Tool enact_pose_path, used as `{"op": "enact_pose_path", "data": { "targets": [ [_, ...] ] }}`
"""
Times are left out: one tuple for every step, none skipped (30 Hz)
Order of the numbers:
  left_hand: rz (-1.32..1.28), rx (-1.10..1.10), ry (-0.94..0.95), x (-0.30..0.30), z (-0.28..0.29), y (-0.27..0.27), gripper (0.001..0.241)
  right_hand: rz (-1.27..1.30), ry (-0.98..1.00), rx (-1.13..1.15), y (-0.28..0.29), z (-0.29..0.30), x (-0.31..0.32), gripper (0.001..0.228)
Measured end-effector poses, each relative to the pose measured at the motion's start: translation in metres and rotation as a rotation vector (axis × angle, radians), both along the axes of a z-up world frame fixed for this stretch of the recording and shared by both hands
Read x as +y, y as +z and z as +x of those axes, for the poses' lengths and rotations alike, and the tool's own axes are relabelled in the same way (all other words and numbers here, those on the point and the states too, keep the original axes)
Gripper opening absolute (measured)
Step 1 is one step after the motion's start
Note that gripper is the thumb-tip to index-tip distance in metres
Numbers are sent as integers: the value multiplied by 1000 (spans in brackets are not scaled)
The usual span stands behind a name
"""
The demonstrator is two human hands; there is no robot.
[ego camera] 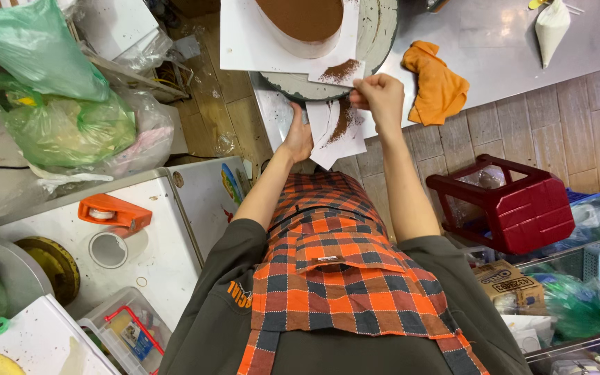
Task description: The person wipes a heart-shaped brown object and the surrounding white surface using an orange cloth. They remove a paper stencil and continue cleaning the area around the object.
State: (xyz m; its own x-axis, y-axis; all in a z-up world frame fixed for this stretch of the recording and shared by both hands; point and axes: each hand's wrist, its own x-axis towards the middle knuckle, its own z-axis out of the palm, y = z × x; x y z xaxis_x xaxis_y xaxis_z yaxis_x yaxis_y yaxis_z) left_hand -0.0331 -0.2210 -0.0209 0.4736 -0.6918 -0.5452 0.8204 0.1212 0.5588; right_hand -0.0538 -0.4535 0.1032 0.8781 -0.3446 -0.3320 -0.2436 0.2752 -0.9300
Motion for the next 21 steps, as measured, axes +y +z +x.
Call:
{"op": "enact_pose_path", "data": {
  "targets": [
    [-22,11,4,-1,0,-3,141,1,-7,-9,1,-9,2,15],
    [-45,22,8,-3,0,-5,141,9,0,-1,1,-18,3,15],
    [-26,15,18,-5,-1,-7,140,16,8,7,2,-27,3,15],
    [-6,10,31,-7,-2,-7,139,25,18,16,2,-37,4,16],
    [13,4,43,-7,-5,-6,138,-7,40,48,3,-48,4,16],
    [-6,3,37,-8,-6,-3,137,-40,64,76,4,-58,5,17],
    [-26,1,32,-7,-8,1,136,-72,89,104,5,-66,5,18],
    [-45,1,28,-6,-11,4,135,-186,124,130,4,-71,5,19],
    [-56,30,3,-4,-15,7,136,-300,159,154,4,-76,5,19],
    [-68,57,-20,-1,-18,11,137,-415,195,176,3,-80,4,20],
    [-80,85,-43,3,-21,14,138,-490,195,121,1,-84,3,23],
    [-62,88,-43,7,-24,17,137,-564,203,58,-1,-84,1,26],
    [-43,91,-43,12,-28,20,136,-637,211,-8,-3,-85,1,30],
    [-26,98,-32,18,-33,22,135,-559,187,-11,-6,-86,0,30],
    [-59,108,-18,24,-37,23,135,-481,163,-13,-8,-88,1,30],
    [-91,110,8,31,-38,24,136,-400,150,-20,-11,-88,3,29],
    [-123,112,34,40,-41,25,137,-276,213,45,-13,-90,6,30],
    [-143,91,76,50,-42,26,136,-158,283,109,-15,-88,10,31],
    [-162,68,118,61,-46,27,135,-43,355,179,-16,-86,19,33],
    [-182,46,163,73,-51,29,134,33,431,181,-18,-86,31,35],
    [-230,57,225,85,-56,30,133,109,507,187,-18,-86,44,37]
  ]
}}
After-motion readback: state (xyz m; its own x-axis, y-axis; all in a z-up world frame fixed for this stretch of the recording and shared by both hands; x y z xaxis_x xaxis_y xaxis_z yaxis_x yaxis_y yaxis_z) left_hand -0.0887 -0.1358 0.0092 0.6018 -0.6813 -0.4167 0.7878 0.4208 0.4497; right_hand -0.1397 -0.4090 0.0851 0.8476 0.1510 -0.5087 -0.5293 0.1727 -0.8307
